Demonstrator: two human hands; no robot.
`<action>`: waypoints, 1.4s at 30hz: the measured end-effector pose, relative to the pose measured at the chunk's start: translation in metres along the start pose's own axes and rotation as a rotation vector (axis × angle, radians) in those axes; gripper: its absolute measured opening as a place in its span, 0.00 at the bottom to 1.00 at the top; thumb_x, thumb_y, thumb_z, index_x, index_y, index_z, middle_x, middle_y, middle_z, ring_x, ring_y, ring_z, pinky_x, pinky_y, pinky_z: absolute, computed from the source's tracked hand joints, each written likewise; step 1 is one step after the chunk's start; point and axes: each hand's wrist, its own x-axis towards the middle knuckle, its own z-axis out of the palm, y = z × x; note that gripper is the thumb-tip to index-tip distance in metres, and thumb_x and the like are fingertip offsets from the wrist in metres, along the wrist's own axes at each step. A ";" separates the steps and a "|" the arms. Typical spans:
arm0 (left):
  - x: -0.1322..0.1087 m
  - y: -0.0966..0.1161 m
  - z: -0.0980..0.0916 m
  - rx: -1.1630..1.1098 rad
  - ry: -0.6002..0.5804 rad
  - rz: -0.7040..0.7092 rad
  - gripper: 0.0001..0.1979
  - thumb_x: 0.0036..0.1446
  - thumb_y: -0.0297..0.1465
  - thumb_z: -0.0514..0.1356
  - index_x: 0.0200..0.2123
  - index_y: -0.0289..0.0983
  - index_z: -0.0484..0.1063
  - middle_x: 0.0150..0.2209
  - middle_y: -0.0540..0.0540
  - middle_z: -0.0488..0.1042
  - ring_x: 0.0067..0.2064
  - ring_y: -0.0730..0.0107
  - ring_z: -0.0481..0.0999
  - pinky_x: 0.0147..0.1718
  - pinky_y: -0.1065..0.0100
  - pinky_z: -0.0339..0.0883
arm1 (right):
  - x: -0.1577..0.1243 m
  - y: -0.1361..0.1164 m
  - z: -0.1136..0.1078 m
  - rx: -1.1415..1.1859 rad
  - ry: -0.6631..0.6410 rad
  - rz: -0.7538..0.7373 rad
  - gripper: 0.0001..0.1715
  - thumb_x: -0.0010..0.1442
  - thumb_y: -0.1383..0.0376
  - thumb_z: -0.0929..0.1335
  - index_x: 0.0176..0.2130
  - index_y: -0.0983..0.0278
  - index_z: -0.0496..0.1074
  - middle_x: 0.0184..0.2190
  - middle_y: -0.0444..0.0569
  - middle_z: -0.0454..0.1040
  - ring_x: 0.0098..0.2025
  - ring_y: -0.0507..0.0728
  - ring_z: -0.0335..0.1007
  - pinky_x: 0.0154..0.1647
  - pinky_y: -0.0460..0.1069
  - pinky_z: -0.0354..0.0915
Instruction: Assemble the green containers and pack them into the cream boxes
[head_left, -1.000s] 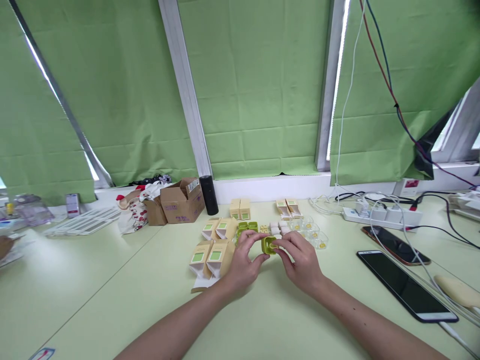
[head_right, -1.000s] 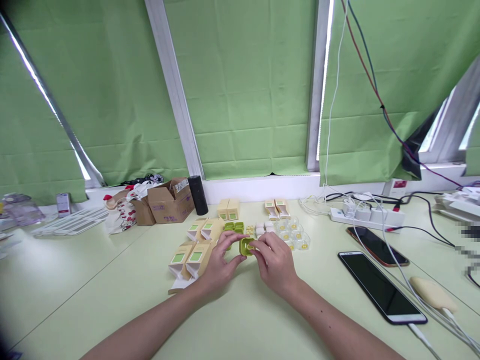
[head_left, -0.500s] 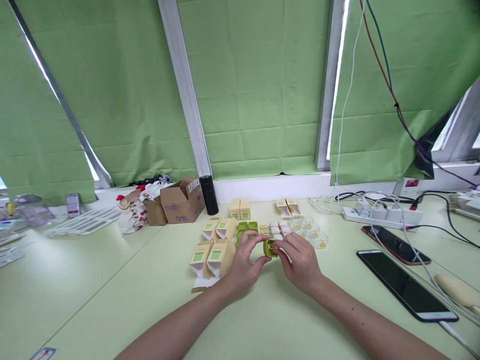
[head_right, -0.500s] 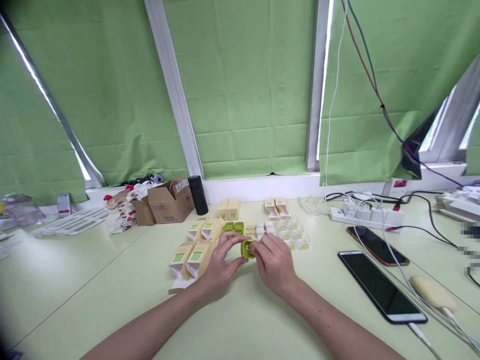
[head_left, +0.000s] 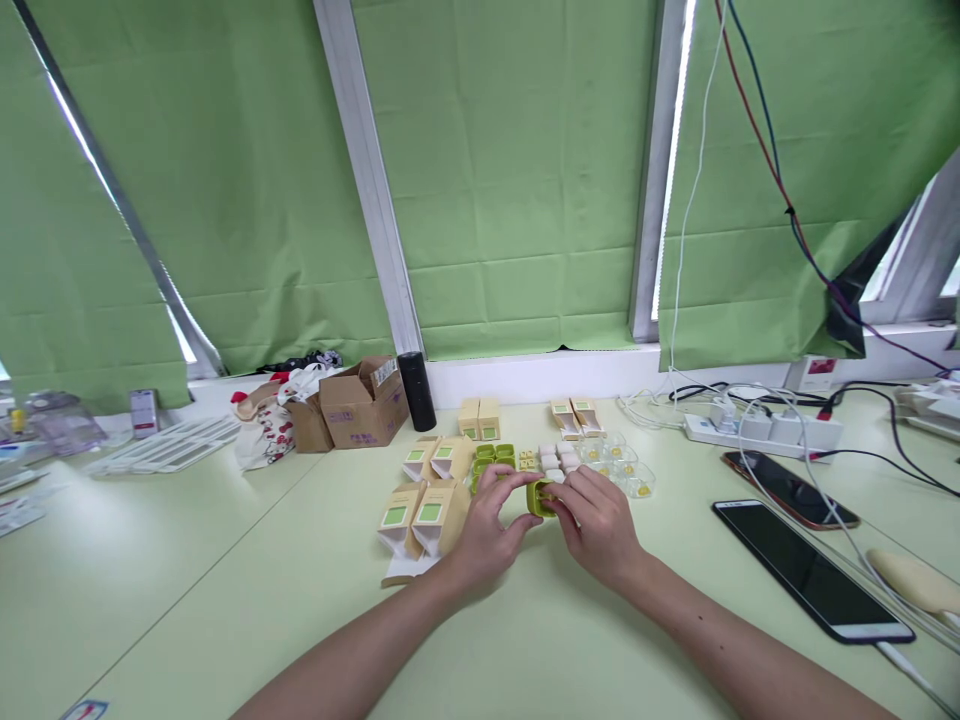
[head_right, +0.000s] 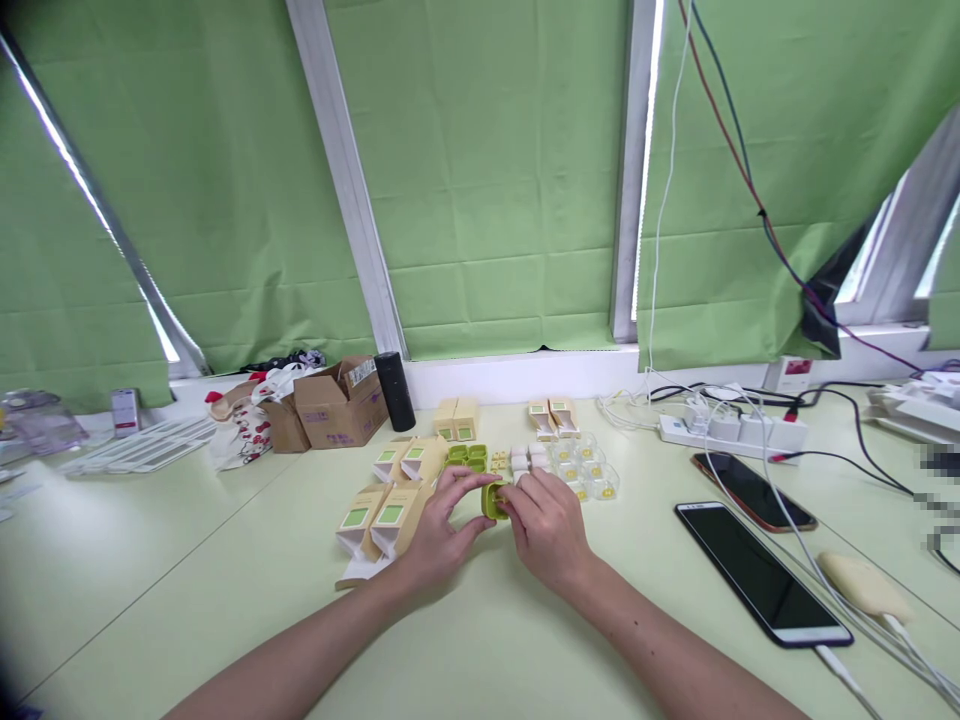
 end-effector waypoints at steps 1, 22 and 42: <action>0.000 0.000 0.000 -0.001 -0.002 0.000 0.25 0.57 0.21 0.68 0.56 0.46 0.77 0.51 0.43 0.70 0.58 0.53 0.71 0.60 0.52 0.67 | 0.000 0.000 0.000 -0.001 0.002 -0.005 0.11 0.72 0.72 0.65 0.41 0.63 0.75 0.28 0.48 0.70 0.31 0.57 0.61 0.31 0.52 0.55; -0.002 -0.005 0.000 0.007 -0.025 -0.003 0.25 0.59 0.24 0.67 0.59 0.47 0.78 0.52 0.42 0.69 0.58 0.53 0.71 0.61 0.49 0.67 | 0.000 0.001 0.005 0.060 0.003 -0.011 0.10 0.72 0.73 0.65 0.40 0.63 0.75 0.26 0.46 0.70 0.31 0.56 0.59 0.31 0.51 0.53; 0.003 0.004 -0.004 0.096 0.025 0.071 0.28 0.61 0.29 0.69 0.63 0.47 0.74 0.53 0.41 0.79 0.58 0.51 0.67 0.59 0.47 0.68 | -0.008 0.001 0.004 0.199 -0.112 0.055 0.36 0.68 0.73 0.64 0.72 0.60 0.59 0.58 0.60 0.76 0.60 0.66 0.74 0.55 0.62 0.78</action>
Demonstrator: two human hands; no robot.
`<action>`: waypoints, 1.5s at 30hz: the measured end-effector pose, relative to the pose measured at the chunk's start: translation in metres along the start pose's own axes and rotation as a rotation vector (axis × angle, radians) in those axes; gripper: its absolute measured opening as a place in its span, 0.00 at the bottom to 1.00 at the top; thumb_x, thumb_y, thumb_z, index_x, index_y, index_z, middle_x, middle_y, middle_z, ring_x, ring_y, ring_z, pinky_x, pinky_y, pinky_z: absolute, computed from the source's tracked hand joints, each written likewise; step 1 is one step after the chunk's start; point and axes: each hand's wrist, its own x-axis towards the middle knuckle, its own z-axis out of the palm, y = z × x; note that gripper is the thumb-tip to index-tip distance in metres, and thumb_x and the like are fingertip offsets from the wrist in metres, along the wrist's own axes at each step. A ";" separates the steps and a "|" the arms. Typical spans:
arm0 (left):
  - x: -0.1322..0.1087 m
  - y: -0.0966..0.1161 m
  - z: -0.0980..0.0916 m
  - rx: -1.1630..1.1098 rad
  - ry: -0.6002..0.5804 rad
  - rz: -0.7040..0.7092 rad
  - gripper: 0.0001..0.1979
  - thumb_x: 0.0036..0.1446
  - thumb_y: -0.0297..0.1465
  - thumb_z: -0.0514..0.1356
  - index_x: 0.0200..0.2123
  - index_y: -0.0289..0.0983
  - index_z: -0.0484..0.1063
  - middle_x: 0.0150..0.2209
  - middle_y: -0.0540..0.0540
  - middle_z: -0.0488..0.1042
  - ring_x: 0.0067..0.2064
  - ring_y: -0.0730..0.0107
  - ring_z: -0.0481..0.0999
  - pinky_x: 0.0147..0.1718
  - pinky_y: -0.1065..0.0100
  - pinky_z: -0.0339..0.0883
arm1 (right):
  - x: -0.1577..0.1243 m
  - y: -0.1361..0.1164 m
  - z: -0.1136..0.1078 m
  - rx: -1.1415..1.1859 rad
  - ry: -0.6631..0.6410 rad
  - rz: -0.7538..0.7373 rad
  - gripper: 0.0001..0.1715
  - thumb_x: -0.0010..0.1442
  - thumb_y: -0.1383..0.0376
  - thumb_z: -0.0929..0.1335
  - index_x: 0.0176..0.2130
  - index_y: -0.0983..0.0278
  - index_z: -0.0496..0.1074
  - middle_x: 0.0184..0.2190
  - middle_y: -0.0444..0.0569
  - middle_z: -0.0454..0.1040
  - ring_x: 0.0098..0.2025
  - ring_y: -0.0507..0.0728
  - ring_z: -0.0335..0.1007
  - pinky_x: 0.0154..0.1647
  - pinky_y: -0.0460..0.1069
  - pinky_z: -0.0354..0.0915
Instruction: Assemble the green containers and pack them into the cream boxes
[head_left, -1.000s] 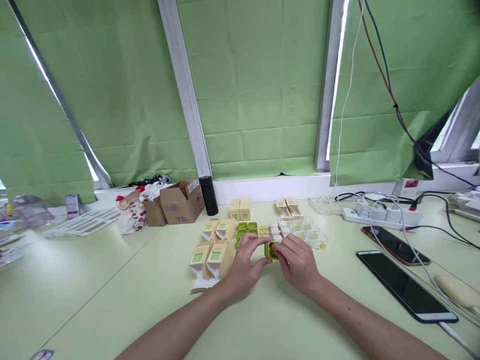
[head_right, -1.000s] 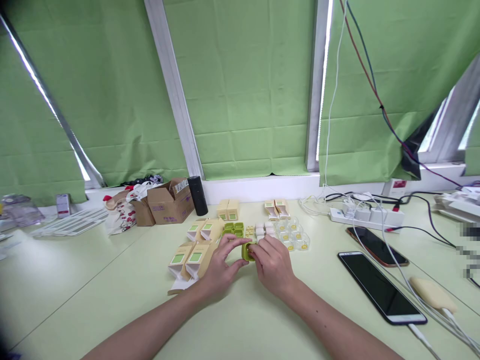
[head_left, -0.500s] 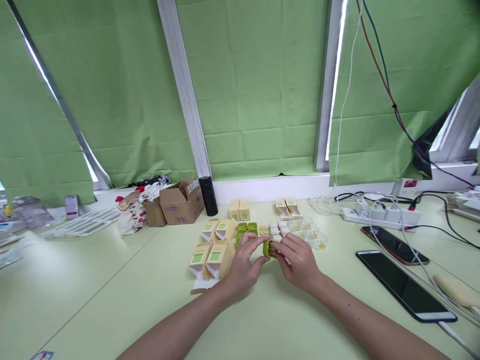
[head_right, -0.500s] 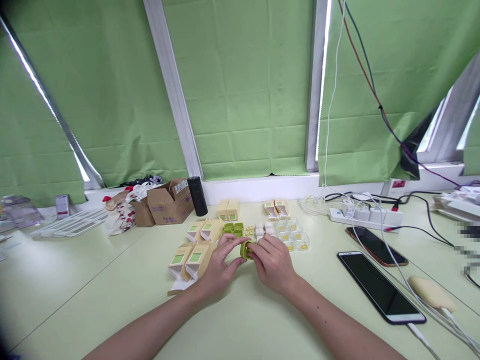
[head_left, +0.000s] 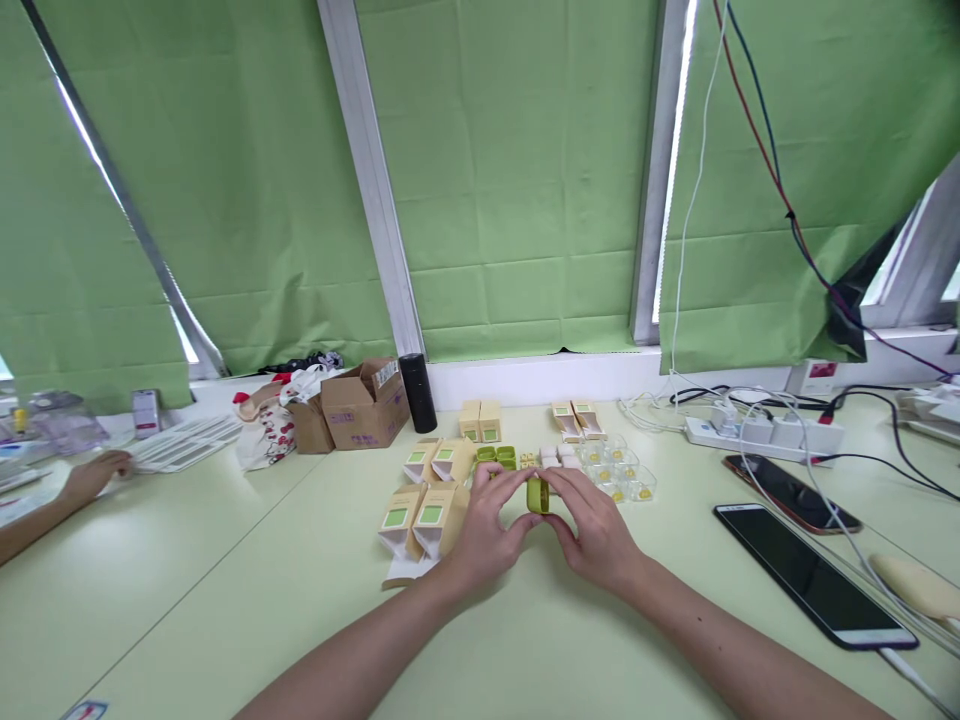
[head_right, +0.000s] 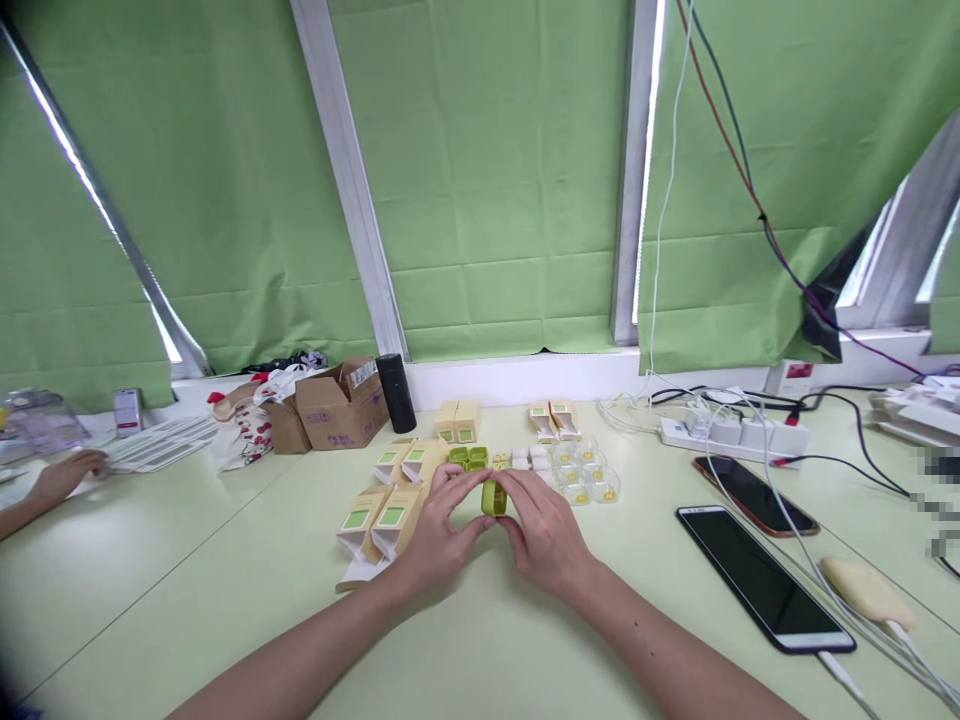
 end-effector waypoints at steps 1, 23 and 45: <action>0.000 0.001 0.000 -0.018 0.013 -0.009 0.29 0.61 0.29 0.69 0.64 0.46 0.72 0.54 0.41 0.78 0.59 0.51 0.67 0.60 0.48 0.67 | -0.001 0.001 0.001 0.015 0.006 0.015 0.35 0.69 0.73 0.64 0.71 0.60 0.59 0.58 0.60 0.76 0.59 0.66 0.75 0.55 0.62 0.79; 0.006 0.003 0.007 -0.100 0.062 -0.291 0.09 0.64 0.35 0.61 0.34 0.38 0.77 0.37 0.44 0.77 0.41 0.61 0.76 0.42 0.62 0.69 | -0.008 0.003 0.007 0.084 0.055 0.093 0.28 0.69 0.72 0.65 0.66 0.58 0.65 0.57 0.59 0.76 0.60 0.66 0.75 0.57 0.64 0.79; 0.005 -0.003 0.009 -0.143 0.042 -0.300 0.09 0.63 0.37 0.60 0.34 0.38 0.73 0.36 0.45 0.76 0.39 0.62 0.74 0.40 0.63 0.67 | -0.004 0.003 0.007 0.124 0.053 0.111 0.27 0.69 0.72 0.66 0.65 0.57 0.66 0.56 0.58 0.77 0.57 0.65 0.77 0.49 0.61 0.83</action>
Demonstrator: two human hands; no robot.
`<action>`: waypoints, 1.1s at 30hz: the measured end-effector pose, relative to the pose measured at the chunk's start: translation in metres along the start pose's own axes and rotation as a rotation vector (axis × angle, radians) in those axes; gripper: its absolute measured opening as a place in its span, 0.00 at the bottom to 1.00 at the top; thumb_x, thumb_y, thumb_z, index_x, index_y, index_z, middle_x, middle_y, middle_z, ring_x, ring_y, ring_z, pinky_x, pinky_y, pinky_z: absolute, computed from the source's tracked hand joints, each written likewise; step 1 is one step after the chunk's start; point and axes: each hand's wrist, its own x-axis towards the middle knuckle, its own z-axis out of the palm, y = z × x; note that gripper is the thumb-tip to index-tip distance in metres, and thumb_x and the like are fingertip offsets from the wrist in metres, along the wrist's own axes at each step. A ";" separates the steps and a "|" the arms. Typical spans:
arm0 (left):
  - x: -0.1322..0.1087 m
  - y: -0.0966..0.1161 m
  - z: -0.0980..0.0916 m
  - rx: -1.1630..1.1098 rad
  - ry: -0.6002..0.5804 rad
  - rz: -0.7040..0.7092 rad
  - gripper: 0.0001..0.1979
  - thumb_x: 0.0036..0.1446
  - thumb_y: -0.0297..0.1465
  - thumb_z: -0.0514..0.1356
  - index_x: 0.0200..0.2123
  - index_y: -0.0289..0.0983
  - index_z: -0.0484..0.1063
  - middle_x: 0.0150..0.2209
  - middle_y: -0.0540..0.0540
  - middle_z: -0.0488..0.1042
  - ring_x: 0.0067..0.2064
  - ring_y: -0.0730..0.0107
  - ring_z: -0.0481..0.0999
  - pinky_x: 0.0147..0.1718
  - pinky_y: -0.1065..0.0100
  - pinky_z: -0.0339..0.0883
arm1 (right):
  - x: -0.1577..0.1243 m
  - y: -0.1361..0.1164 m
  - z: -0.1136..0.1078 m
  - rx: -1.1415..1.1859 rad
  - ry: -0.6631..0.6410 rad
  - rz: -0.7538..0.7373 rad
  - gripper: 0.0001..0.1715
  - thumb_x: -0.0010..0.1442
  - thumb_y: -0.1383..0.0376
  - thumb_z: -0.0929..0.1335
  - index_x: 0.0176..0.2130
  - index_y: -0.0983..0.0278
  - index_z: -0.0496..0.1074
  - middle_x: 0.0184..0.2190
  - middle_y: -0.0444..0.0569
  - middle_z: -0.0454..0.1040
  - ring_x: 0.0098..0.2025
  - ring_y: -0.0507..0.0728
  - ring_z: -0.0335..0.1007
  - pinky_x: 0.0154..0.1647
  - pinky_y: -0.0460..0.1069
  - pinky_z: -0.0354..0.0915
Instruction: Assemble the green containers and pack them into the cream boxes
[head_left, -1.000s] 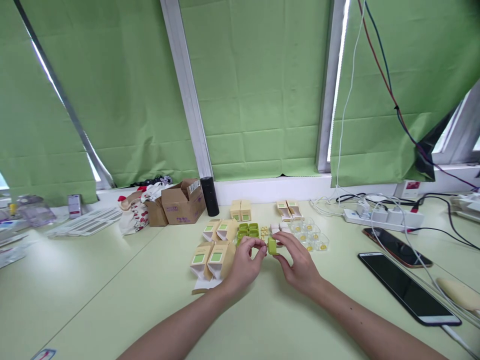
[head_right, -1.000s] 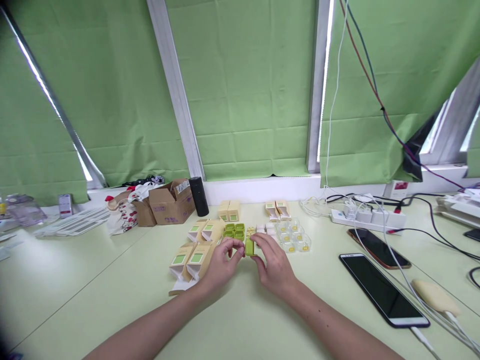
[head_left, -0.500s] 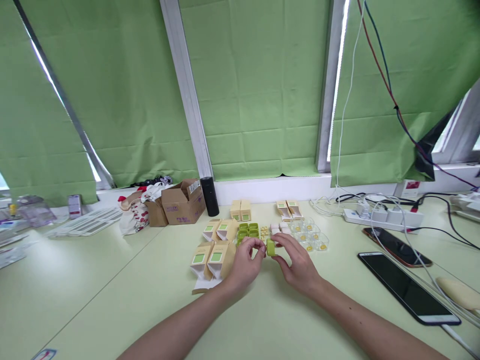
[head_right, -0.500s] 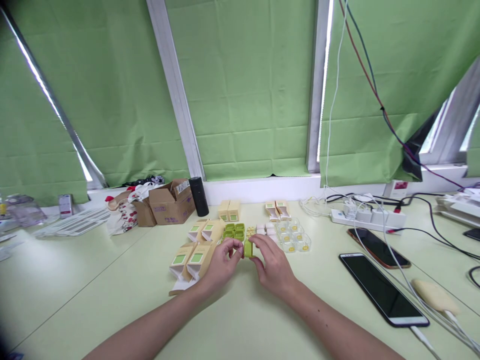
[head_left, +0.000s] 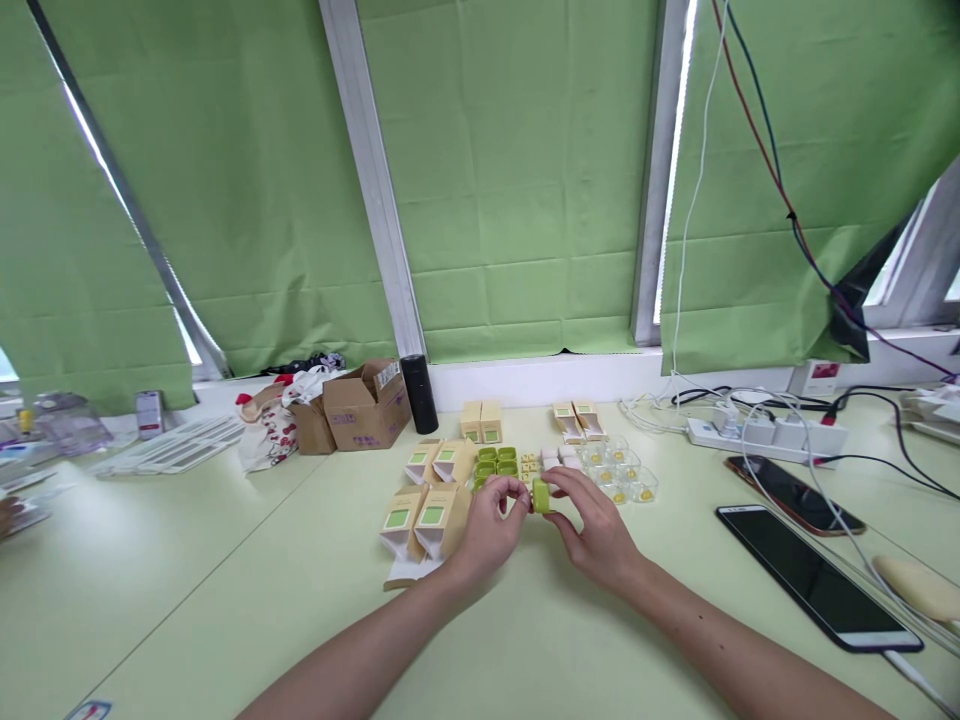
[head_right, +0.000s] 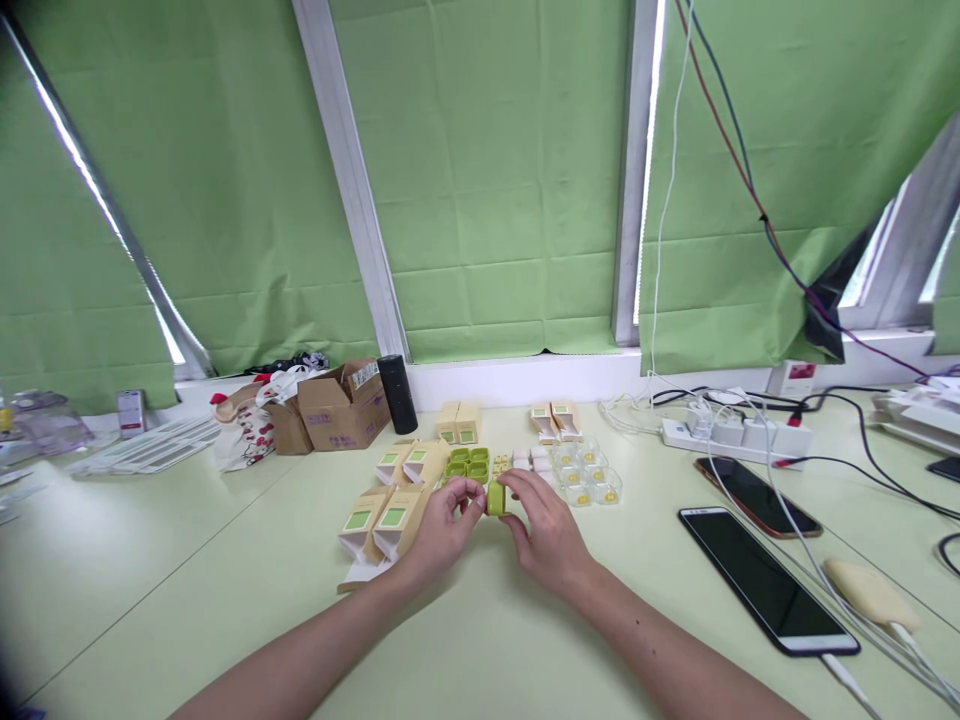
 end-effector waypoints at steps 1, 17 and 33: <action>0.000 0.000 0.000 -0.001 -0.002 -0.003 0.09 0.63 0.37 0.60 0.34 0.38 0.73 0.35 0.45 0.76 0.39 0.62 0.74 0.40 0.63 0.67 | 0.000 0.000 0.000 0.002 0.001 0.000 0.27 0.69 0.72 0.66 0.65 0.57 0.66 0.56 0.58 0.77 0.56 0.65 0.77 0.49 0.61 0.83; 0.000 0.004 -0.001 -0.071 -0.006 -0.038 0.11 0.64 0.39 0.61 0.34 0.38 0.73 0.35 0.44 0.77 0.39 0.61 0.76 0.42 0.62 0.69 | 0.000 0.001 -0.001 0.026 0.008 0.026 0.26 0.70 0.71 0.66 0.64 0.56 0.67 0.56 0.57 0.76 0.56 0.64 0.77 0.47 0.60 0.83; 0.000 0.008 -0.003 -0.094 -0.019 -0.045 0.12 0.64 0.40 0.61 0.33 0.38 0.72 0.33 0.45 0.77 0.38 0.62 0.76 0.42 0.63 0.68 | -0.001 0.002 0.000 0.031 0.002 0.038 0.27 0.69 0.72 0.66 0.65 0.57 0.66 0.57 0.57 0.76 0.56 0.65 0.76 0.47 0.60 0.83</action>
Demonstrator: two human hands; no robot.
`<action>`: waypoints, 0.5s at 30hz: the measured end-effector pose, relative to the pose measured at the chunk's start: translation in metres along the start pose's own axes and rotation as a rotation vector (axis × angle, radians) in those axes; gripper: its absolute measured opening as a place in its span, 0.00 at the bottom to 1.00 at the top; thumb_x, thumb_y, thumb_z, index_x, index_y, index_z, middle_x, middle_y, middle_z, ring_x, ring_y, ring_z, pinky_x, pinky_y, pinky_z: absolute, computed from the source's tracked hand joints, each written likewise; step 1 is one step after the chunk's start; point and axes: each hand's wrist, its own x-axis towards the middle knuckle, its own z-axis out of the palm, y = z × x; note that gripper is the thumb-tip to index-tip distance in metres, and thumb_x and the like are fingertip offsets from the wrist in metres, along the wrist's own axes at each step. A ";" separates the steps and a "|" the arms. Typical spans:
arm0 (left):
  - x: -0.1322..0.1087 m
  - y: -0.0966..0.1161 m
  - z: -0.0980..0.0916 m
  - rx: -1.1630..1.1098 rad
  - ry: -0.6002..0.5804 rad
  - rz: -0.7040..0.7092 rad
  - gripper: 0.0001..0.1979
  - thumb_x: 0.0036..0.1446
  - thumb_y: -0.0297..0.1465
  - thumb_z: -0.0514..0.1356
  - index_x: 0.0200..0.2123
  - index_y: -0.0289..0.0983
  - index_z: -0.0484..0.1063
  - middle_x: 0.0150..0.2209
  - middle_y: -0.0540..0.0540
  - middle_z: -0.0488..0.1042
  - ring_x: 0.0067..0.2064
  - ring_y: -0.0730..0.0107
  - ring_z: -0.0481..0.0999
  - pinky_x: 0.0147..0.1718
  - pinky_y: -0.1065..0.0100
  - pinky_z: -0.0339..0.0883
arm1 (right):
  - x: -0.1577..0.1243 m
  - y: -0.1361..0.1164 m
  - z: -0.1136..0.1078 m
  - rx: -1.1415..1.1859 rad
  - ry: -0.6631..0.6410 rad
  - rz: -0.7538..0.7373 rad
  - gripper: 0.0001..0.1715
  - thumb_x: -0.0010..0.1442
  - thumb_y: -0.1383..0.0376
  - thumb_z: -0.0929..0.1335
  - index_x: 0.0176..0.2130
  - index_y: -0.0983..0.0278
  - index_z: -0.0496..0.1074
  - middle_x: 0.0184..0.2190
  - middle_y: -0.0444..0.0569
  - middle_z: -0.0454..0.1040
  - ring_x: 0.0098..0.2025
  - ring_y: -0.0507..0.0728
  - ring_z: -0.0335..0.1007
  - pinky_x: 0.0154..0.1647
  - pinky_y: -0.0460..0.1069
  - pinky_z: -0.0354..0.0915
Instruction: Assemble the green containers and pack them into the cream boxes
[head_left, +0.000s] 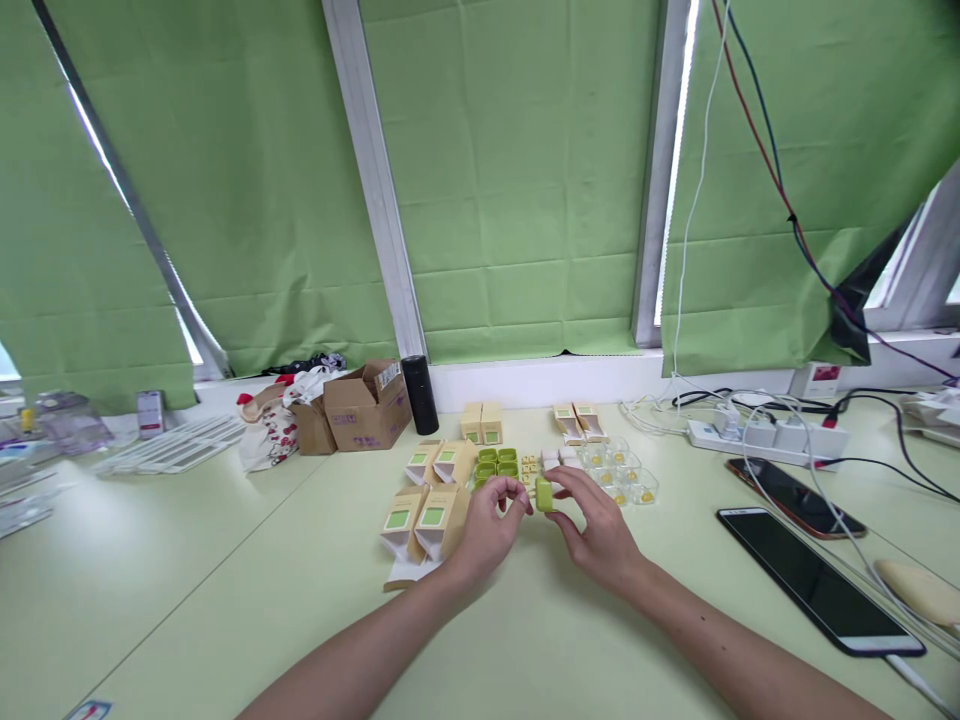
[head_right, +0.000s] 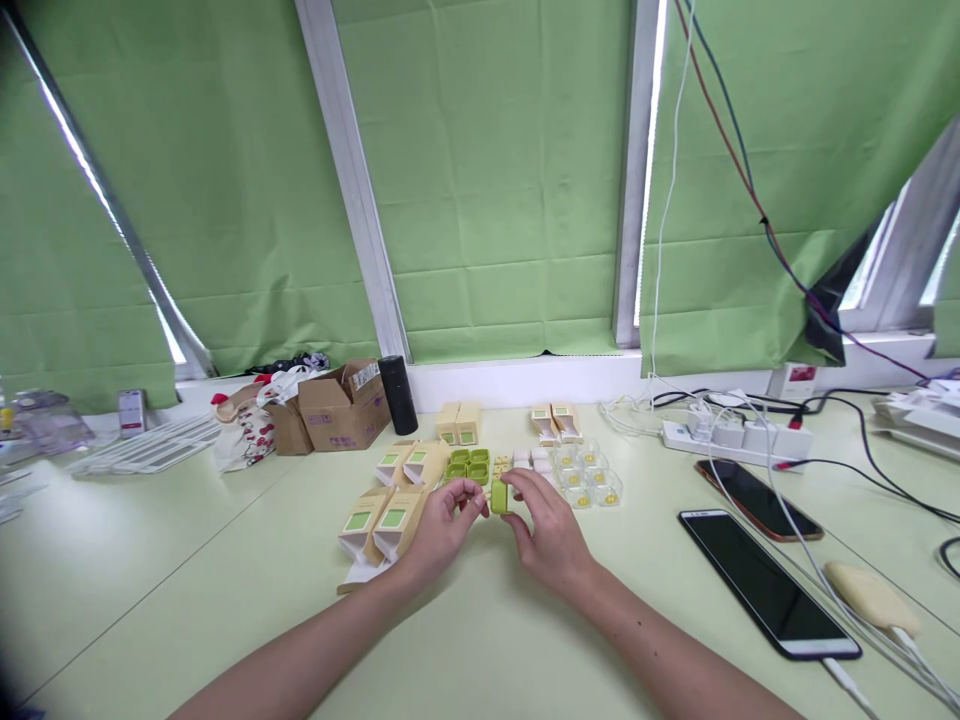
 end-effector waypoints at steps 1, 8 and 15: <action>0.000 0.000 0.000 -0.002 0.003 0.001 0.12 0.64 0.40 0.62 0.32 0.38 0.72 0.33 0.46 0.77 0.38 0.62 0.76 0.42 0.63 0.68 | 0.000 0.000 0.000 -0.003 0.001 0.001 0.27 0.69 0.72 0.66 0.64 0.57 0.66 0.57 0.57 0.76 0.56 0.65 0.76 0.47 0.60 0.83; 0.001 0.000 -0.002 0.000 0.017 -0.002 0.11 0.63 0.39 0.61 0.32 0.39 0.72 0.31 0.46 0.76 0.37 0.62 0.75 0.42 0.63 0.68 | 0.002 -0.001 -0.002 -0.008 0.026 -0.004 0.26 0.69 0.72 0.66 0.63 0.57 0.67 0.55 0.57 0.77 0.56 0.65 0.77 0.46 0.60 0.83; 0.001 -0.001 -0.002 -0.028 0.017 -0.019 0.11 0.62 0.39 0.62 0.32 0.39 0.71 0.31 0.47 0.76 0.37 0.63 0.75 0.42 0.63 0.66 | 0.002 -0.003 -0.002 -0.017 0.021 -0.002 0.27 0.68 0.71 0.66 0.64 0.56 0.67 0.56 0.57 0.77 0.58 0.65 0.76 0.49 0.60 0.82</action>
